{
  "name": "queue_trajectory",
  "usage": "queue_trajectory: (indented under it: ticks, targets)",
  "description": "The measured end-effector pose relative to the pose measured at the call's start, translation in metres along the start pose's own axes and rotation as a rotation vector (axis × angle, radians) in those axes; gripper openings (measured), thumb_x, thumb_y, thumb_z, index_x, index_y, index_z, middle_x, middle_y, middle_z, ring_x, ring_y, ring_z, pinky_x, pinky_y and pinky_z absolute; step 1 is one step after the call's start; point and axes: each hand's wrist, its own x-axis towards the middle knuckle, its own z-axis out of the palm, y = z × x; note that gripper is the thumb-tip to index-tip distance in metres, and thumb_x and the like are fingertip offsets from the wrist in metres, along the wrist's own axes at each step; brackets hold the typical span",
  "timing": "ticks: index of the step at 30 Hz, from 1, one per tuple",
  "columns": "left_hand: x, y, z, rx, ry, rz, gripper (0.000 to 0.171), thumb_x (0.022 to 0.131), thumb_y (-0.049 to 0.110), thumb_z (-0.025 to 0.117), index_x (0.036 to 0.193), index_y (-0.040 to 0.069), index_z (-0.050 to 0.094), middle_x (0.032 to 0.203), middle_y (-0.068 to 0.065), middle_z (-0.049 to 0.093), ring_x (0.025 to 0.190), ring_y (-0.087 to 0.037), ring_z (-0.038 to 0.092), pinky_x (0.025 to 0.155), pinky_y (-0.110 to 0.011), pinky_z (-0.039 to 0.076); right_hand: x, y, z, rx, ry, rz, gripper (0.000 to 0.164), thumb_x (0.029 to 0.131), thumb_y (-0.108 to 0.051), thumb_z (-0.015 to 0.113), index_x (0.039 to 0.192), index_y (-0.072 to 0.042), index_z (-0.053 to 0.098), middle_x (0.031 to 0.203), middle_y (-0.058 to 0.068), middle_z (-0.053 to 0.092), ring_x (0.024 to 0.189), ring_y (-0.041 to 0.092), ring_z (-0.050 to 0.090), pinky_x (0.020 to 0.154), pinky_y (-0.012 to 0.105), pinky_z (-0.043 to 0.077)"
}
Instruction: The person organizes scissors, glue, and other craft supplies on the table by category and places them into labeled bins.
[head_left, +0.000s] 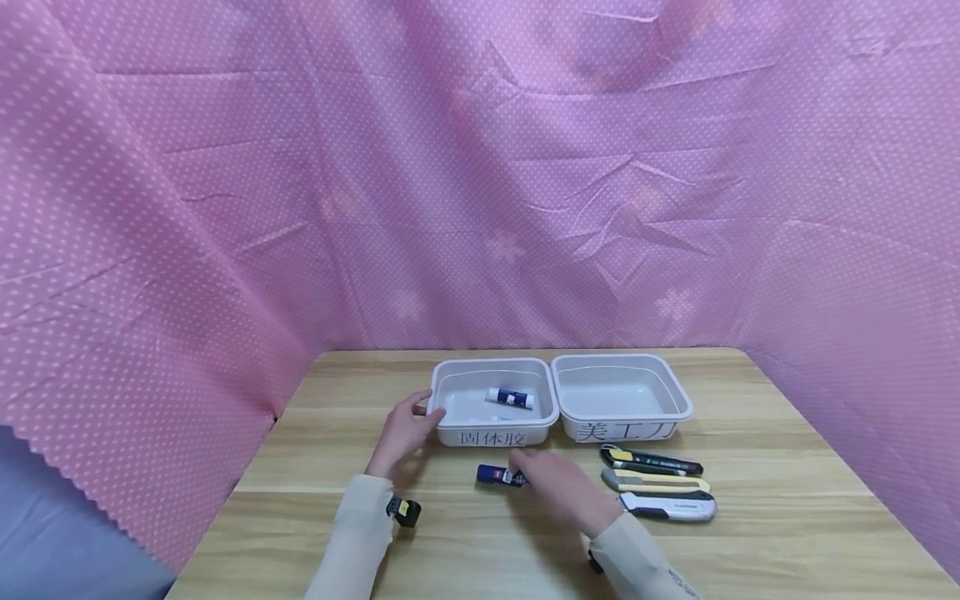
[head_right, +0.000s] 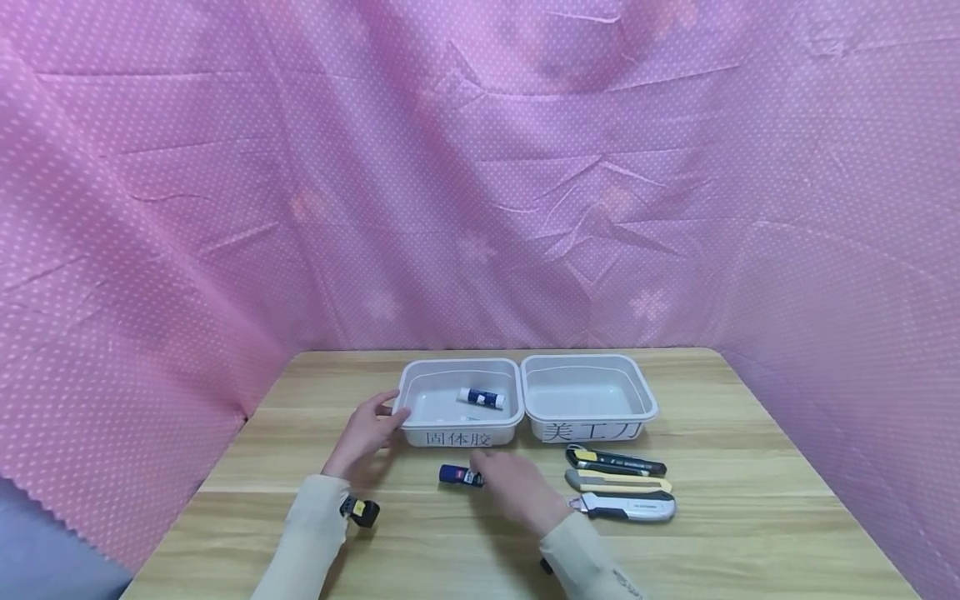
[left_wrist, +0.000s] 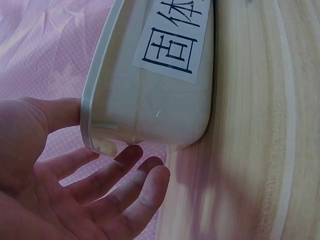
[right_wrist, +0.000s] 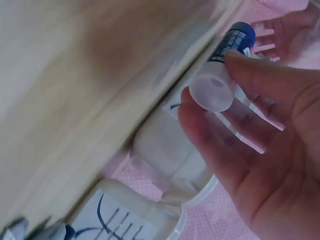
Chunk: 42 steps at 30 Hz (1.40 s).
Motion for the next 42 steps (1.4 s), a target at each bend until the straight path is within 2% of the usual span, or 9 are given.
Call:
queue_trajectory:
  ticks: [11, 19, 28, 37, 42]
  targets:
    - [0.001, -0.001, -0.002, 0.014, -0.008, 0.016, 0.06, 0.099, 0.027, 0.067, 0.15, 0.002, 0.047, 0.124, -0.025, 0.066, 0.101, -0.031, 0.069, 0.083, -0.039, 0.062, 0.0, 0.012, -0.03, 0.057, 0.12, 0.002, 0.029, 0.089, -0.005, 0.076, 0.115, -0.013, 0.066, 0.11, 0.003, 0.072, 0.096, 0.02, 0.07, 0.08, 0.035, 0.061]
    - [0.001, 0.0, -0.002, 0.009, -0.006, -0.005, 0.061, 0.099, 0.029, 0.066, 0.152, 0.004, 0.046, 0.126, -0.025, 0.065, 0.103, -0.032, 0.068, 0.083, -0.039, 0.062, 0.015, 0.027, -0.046, 0.128, 0.194, 0.003, 0.027, 0.091, -0.003, 0.074, 0.114, -0.013, 0.064, 0.105, 0.002, 0.072, 0.096, 0.018, 0.069, 0.083, 0.038, 0.06]
    - [0.001, 0.0, 0.0, -0.001, -0.004, -0.009, 0.06, 0.099, 0.028, 0.067, 0.151, 0.004, 0.047, 0.125, -0.025, 0.065, 0.101, -0.031, 0.068, 0.082, -0.038, 0.062, 0.032, 0.045, -0.044, 0.191, 0.166, 0.077, 0.027, 0.096, -0.005, 0.07, 0.119, -0.016, 0.064, 0.115, 0.0, 0.071, 0.107, 0.016, 0.067, 0.093, 0.034, 0.058]
    - [0.002, 0.0, 0.0, -0.011, -0.013, -0.02, 0.061, 0.099, 0.028, 0.067, 0.152, 0.004, 0.046, 0.127, -0.026, 0.064, 0.102, -0.031, 0.068, 0.083, -0.038, 0.062, 0.041, 0.049, -0.043, 0.182, 0.161, 0.082, 0.028, 0.097, -0.006, 0.069, 0.123, -0.014, 0.064, 0.116, 0.002, 0.071, 0.107, 0.018, 0.068, 0.093, 0.034, 0.058]
    - [0.003, 0.002, 0.001, -0.013, -0.012, -0.023, 0.061, 0.099, 0.028, 0.067, 0.152, 0.005, 0.046, 0.125, -0.025, 0.065, 0.101, -0.031, 0.068, 0.083, -0.038, 0.062, 0.048, 0.052, -0.04, 0.226, 0.152, 0.082, 0.028, 0.097, -0.006, 0.068, 0.124, -0.012, 0.064, 0.117, 0.002, 0.071, 0.106, 0.019, 0.068, 0.093, 0.036, 0.058]
